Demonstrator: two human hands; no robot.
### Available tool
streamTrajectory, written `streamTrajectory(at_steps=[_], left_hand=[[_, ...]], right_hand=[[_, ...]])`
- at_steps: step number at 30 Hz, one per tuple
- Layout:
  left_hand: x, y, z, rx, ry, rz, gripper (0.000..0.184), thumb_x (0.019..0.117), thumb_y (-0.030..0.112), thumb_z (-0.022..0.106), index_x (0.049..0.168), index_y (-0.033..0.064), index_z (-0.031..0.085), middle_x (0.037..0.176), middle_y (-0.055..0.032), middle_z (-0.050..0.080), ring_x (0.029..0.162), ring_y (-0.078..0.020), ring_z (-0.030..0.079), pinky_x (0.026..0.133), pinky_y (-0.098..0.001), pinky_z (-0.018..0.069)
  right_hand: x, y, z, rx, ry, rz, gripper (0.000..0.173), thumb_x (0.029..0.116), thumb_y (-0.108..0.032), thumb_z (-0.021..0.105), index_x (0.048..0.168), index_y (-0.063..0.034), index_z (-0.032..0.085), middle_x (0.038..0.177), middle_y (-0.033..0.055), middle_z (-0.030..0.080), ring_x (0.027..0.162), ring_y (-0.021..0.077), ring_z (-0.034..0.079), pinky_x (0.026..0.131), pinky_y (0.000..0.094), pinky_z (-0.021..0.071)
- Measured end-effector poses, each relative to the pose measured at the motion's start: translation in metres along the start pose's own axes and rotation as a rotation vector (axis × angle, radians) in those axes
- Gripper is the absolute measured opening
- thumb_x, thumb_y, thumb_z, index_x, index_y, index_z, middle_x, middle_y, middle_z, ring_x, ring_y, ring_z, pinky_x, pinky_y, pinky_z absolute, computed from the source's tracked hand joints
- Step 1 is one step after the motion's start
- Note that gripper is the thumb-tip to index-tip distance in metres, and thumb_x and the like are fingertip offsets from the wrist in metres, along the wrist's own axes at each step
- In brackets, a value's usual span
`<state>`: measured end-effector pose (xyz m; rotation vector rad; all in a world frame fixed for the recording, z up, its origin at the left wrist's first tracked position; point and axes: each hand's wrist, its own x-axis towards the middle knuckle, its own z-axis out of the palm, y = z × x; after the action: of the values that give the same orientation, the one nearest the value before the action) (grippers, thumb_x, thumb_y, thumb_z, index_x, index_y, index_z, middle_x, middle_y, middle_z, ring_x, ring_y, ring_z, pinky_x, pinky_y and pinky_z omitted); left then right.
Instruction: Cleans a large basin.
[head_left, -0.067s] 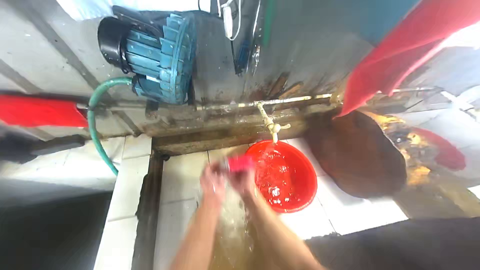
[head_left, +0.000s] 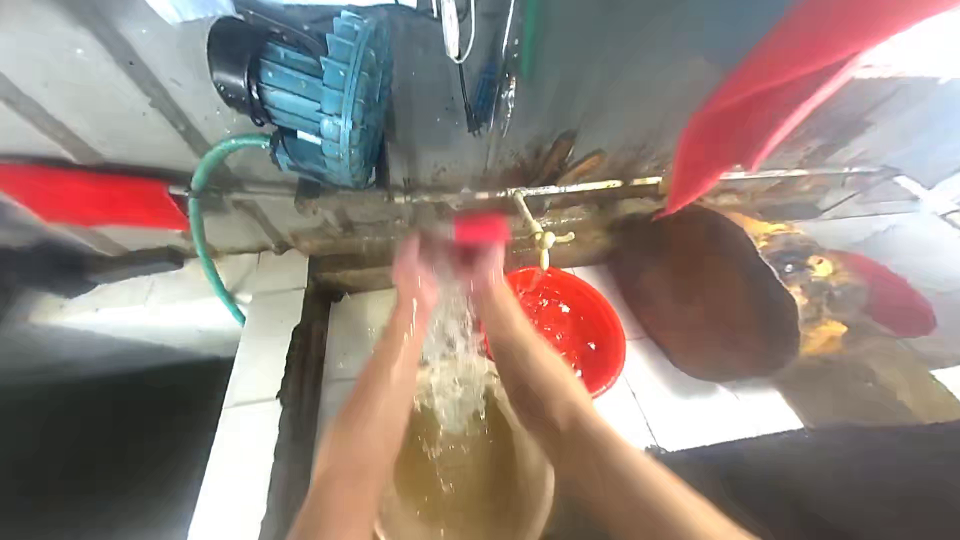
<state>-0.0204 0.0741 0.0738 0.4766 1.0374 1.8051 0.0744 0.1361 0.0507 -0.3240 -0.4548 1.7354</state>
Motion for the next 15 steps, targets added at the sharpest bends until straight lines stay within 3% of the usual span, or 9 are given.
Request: streamTrajectory(at_steps=[2,4,5,8,11,12,13,14,15], left_hand=[[0.032,0.029,0.032,0.318,0.131,-0.001,0.033,0.1063,0.031,0.052,0.124,0.0057,0.064,0.113,-0.0096,0.067,0.099,-0.0189,0.063,0.084,-0.0374,0.0553],[0.022,0.038,0.031,0.694,0.195,0.005,0.042,0.1088,0.034,0.046,0.132,0.0026,0.061,0.129,-0.0202,0.063,0.117,-0.0324,0.061,0.098,-0.0527,0.0513],[0.006,0.028,0.020,0.802,0.203,0.035,0.044,0.1094,0.035,0.045,0.132,0.0012,0.062,0.129,-0.0235,0.063,0.117,-0.0367,0.062,0.098,-0.0571,0.0504],[-0.076,-0.073,-0.068,0.686,0.190,-0.040,0.042,0.1069,0.037,0.050,0.127,0.0035,0.064,0.112,-0.0167,0.068,0.098,-0.0264,0.065,0.085,-0.0476,0.0560],[-0.190,-0.163,-0.131,0.487,0.409,-0.430,0.031,0.1085,0.026,0.046,0.107,-0.0004,0.061,0.081,-0.0096,0.060,0.067,-0.0167,0.056,0.060,-0.0334,0.0504],[-0.225,-0.185,-0.143,0.491,0.513,-0.581,0.034,0.1080,0.031,0.046,0.111,-0.0001,0.060,0.087,-0.0143,0.061,0.071,-0.0231,0.059,0.061,-0.0403,0.0526],[-0.258,-0.200,-0.154,0.466,0.594,-0.713,0.043,0.1075,0.034,0.049,0.127,-0.0021,0.059,0.114,-0.0241,0.063,0.098,-0.0353,0.063,0.080,-0.0558,0.0551],[-0.284,-0.215,-0.160,0.430,0.665,-0.791,0.047,0.1073,0.035,0.050,0.135,-0.0020,0.056,0.132,-0.0266,0.058,0.118,-0.0402,0.058,0.094,-0.0630,0.0496],[-0.301,-0.231,-0.165,0.401,0.722,-0.827,0.046,0.1077,0.034,0.049,0.136,-0.0021,0.055,0.138,-0.0261,0.055,0.124,-0.0404,0.054,0.097,-0.0639,0.0467]], right_hand=[[0.058,-0.033,0.048,-0.070,0.019,-0.012,0.042,0.1114,-0.039,0.033,0.134,-0.0078,0.049,0.114,0.0133,0.065,0.099,0.0245,0.066,0.086,0.0439,0.0590],[0.070,-0.058,0.076,-0.169,0.102,0.026,0.045,0.1117,-0.038,0.035,0.142,-0.0060,0.045,0.125,0.0176,0.062,0.107,0.0280,0.065,0.091,0.0447,0.0577],[0.062,-0.065,0.075,-0.205,0.130,0.055,0.047,0.1111,-0.041,0.035,0.142,-0.0069,0.045,0.125,0.0180,0.061,0.108,0.0291,0.065,0.090,0.0457,0.0577],[-0.019,-0.043,0.002,-0.286,0.262,0.249,0.056,0.1054,-0.057,0.037,0.136,-0.0126,0.052,0.112,0.0135,0.067,0.095,0.0269,0.068,0.080,0.0469,0.0590],[-0.153,0.013,-0.123,-0.325,0.318,0.532,0.061,0.1078,-0.057,0.025,0.134,-0.0096,0.053,0.106,0.0134,0.068,0.092,0.0257,0.068,0.080,0.0467,0.0591],[-0.201,0.027,-0.154,-0.369,0.380,0.606,0.062,0.1088,-0.055,0.022,0.132,-0.0074,0.054,0.104,0.0150,0.068,0.090,0.0270,0.067,0.078,0.0480,0.0582],[-0.250,0.038,-0.181,-0.420,0.461,0.670,0.062,0.1094,-0.053,0.022,0.131,-0.0059,0.056,0.104,0.0170,0.068,0.090,0.0291,0.067,0.077,0.0507,0.0577],[-0.294,0.048,-0.204,-0.464,0.561,0.722,0.062,0.1094,-0.053,0.023,0.129,-0.0049,0.058,0.105,0.0187,0.068,0.091,0.0312,0.067,0.077,0.0536,0.0571],[-0.329,0.057,-0.220,-0.481,0.668,0.761,0.065,0.1085,-0.054,0.022,0.124,-0.0044,0.060,0.103,0.0192,0.068,0.090,0.0320,0.066,0.075,0.0551,0.0561]])
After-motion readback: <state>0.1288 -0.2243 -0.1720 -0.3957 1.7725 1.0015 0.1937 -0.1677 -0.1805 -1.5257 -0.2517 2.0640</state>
